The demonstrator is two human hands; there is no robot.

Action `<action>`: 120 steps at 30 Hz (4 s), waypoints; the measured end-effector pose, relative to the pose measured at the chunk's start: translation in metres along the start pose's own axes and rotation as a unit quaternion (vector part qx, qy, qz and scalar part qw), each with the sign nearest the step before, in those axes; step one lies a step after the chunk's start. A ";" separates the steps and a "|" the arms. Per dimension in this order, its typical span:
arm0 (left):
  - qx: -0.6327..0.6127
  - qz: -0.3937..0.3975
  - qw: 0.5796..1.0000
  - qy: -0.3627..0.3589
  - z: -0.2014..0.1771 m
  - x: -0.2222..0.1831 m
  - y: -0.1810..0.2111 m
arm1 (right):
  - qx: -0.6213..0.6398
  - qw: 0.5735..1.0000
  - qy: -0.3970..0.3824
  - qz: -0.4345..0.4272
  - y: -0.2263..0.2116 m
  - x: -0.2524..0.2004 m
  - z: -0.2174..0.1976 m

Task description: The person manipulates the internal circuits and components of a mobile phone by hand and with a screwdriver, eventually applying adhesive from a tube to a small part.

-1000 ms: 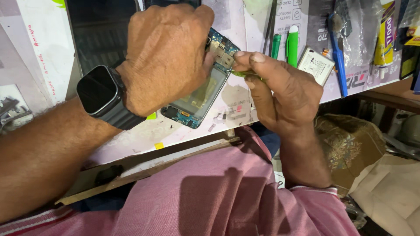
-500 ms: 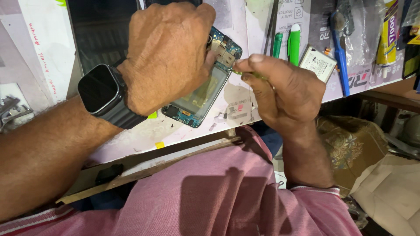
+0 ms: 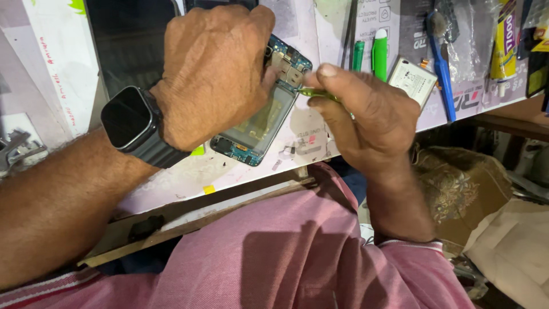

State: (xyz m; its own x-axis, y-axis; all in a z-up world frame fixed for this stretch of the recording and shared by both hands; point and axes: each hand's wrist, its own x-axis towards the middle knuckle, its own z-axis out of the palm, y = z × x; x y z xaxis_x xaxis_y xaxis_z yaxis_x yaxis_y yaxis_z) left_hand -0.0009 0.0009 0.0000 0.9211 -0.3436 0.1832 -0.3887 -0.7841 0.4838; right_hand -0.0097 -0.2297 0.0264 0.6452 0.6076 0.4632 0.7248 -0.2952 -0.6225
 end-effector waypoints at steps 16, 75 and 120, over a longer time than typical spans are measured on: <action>0.019 -0.005 1.000 0.000 0.001 0.002 0.001 | 0.032 0.995 -0.090 -0.029 0.007 0.008 -0.012; -0.022 -0.007 1.000 0.006 -0.004 -0.001 0.001 | 0.046 0.997 -0.063 0.007 0.015 -0.005 0.000; 0.026 -0.061 0.995 0.075 -0.074 0.006 -0.016 | -0.324 0.935 0.092 0.110 -0.004 -0.077 -0.015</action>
State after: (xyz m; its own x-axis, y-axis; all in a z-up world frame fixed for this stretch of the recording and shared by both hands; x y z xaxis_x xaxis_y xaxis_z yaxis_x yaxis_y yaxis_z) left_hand 0.0126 0.0497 0.0566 0.9528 -0.1673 0.2532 -0.2717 -0.8421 0.4660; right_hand -0.0584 -0.2863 0.0030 0.7830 0.3607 0.5067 0.5262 -0.8186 -0.2303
